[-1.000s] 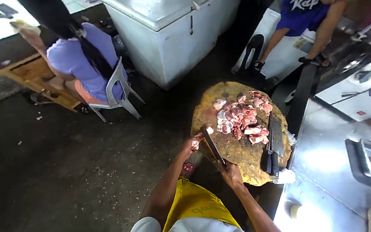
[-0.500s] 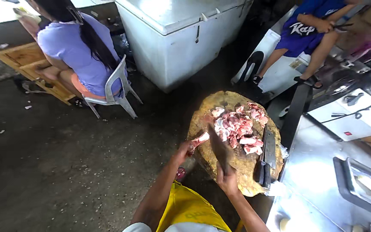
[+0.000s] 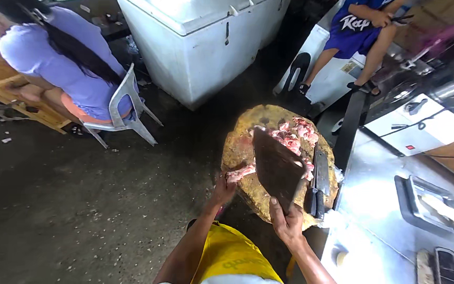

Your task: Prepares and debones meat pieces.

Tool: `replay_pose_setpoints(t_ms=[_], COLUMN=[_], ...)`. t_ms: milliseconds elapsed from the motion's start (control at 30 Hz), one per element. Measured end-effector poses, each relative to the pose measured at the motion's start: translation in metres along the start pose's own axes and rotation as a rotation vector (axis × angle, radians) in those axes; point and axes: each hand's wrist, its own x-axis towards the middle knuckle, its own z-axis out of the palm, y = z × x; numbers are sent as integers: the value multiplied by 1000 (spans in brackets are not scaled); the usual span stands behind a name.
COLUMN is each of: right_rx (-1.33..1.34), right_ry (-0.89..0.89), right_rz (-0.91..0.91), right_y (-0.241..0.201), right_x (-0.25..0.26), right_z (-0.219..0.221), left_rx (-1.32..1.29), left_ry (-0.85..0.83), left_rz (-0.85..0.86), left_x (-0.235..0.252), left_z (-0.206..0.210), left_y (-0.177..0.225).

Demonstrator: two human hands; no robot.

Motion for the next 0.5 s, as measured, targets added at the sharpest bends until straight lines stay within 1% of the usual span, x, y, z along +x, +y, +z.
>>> replay_pose_setpoints(t_ms=[67,100,133,167,200,233,267,300,367,400,433,500], right_rx=[76,39,-64,-225,-401,-522,-578,-606,-629,-632,-633,-628], right_ry=[60,54,12,-77,-235,-465,-603,-658,-693,-690,-681,-676], right_rz=[-117,-136,-108,-6,209,504,699,784,819,816,806,806], right_y=[9,20,33,44,51,55,62,67,67,67,68,69], right_x=[-3,-9,-17,-24,-29,-26,-25,-21,-21,-23,-23,-26], right_z=[7,11,15,17,20,24,27,30,30,29,28,25], left_rx=[-23,-25,-20,0,27,51,78,87,68,11,-109,-481], left_ry=[-2,-2,-13,-26,-38,-42,-42,-49,-59,-68,-56,-1], left_rz=[4,-6,-28,-53,-78,-96,-106,-108,-130,-162,-199,-296], left_x=[0,0,1,2,3,3,2,5,6,4,4,5], left_z=[0,0,-1,-3,-5,-5,-4,-6,-7,-7,-6,0], left_y=[-2,-2,0,3,7,9,10,12,14,15,17,18])
